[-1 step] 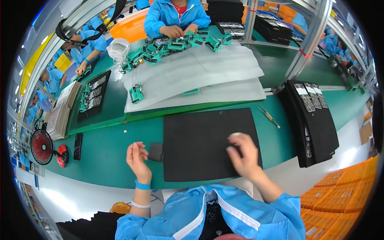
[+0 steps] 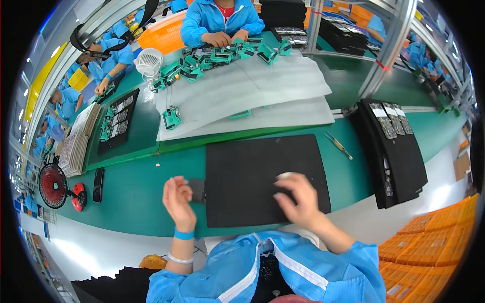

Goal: Assembling electronic circuit boards into green plastic housings at a factory workstation.

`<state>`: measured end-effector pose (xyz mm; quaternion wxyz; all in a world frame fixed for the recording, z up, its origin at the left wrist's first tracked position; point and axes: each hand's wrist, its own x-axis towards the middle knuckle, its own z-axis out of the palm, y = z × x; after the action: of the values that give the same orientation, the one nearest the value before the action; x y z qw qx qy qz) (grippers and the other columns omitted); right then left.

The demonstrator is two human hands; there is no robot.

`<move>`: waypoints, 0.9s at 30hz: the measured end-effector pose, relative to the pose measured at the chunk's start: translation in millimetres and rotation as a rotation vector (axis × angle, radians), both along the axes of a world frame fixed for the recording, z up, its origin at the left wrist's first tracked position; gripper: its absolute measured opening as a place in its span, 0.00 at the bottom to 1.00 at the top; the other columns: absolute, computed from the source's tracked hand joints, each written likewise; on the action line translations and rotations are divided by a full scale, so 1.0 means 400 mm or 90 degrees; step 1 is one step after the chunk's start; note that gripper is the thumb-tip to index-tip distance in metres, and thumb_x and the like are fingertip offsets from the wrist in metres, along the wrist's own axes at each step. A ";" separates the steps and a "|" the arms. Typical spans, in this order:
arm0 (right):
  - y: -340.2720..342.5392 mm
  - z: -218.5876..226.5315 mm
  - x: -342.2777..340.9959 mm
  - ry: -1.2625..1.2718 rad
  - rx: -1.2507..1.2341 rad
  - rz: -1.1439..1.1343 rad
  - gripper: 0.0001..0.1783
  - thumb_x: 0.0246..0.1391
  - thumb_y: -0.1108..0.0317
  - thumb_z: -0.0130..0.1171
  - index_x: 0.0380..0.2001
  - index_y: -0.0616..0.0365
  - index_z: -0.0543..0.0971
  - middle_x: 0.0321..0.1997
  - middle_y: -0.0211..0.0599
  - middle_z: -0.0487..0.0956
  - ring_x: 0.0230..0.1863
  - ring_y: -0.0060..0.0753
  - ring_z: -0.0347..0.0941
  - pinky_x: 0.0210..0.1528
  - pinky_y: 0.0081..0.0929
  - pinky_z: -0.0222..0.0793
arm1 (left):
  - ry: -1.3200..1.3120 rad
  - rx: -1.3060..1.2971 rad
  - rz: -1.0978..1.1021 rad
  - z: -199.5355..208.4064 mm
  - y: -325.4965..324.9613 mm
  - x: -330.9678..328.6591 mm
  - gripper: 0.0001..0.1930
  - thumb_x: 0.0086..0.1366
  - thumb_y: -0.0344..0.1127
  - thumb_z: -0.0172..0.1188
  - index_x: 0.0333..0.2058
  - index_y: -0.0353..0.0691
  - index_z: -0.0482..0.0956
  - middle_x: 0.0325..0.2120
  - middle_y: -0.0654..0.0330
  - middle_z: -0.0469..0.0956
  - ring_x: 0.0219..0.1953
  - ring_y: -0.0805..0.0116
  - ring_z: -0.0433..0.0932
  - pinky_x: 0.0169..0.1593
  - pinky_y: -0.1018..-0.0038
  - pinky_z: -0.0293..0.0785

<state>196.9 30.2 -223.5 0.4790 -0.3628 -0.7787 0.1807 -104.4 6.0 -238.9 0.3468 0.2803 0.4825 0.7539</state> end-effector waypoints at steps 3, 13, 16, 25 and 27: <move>-0.100 0.006 -0.116 0.058 0.005 0.216 0.18 0.45 0.75 0.68 0.43 0.57 0.81 0.45 0.44 0.79 0.43 0.46 0.78 0.43 0.35 0.77 | -0.216 0.045 -0.211 0.056 0.002 0.108 0.16 0.73 0.44 0.49 0.39 0.37 0.76 0.32 0.57 0.76 0.26 0.71 0.69 0.26 0.77 0.61; -0.273 -0.052 -0.187 0.211 -0.095 0.267 0.20 0.51 0.71 0.67 0.48 0.55 0.76 0.20 0.33 0.77 0.18 0.29 0.75 0.21 0.24 0.68 | -0.205 0.096 -0.296 0.156 -0.051 0.268 0.16 0.73 0.44 0.47 0.33 0.39 0.75 0.32 0.57 0.77 0.28 0.70 0.72 0.29 0.77 0.64; -0.305 -0.068 -0.157 0.171 -0.212 0.296 0.19 0.51 0.69 0.67 0.46 0.53 0.77 0.18 0.35 0.77 0.18 0.33 0.75 0.22 0.27 0.69 | -0.132 0.103 -0.314 0.147 -0.081 0.307 0.17 0.74 0.43 0.45 0.32 0.37 0.74 0.31 0.56 0.77 0.27 0.69 0.72 0.29 0.77 0.64; -0.394 -0.148 0.004 0.059 -0.413 0.403 0.15 0.56 0.57 0.66 0.29 0.59 0.81 0.16 0.34 0.76 0.18 0.29 0.73 0.22 0.28 0.66 | 0.171 -0.027 -0.498 0.036 -0.231 0.448 0.15 0.74 0.37 0.45 0.36 0.33 0.76 0.34 0.57 0.78 0.30 0.74 0.75 0.33 0.79 0.69; -0.421 -0.186 0.058 0.142 -0.505 0.349 0.14 0.59 0.59 0.65 0.27 0.59 0.80 0.18 0.27 0.75 0.23 0.17 0.72 0.25 0.22 0.65 | 0.263 -0.112 -0.586 -0.034 -0.263 0.461 0.10 0.73 0.33 0.48 0.45 0.37 0.76 0.36 0.60 0.79 0.34 0.77 0.76 0.37 0.80 0.72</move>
<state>220.0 -138.2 -298.0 0.3191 -0.2775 -0.6606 0.6203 80.1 -99.1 -252.7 0.5625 0.5767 0.4292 0.4085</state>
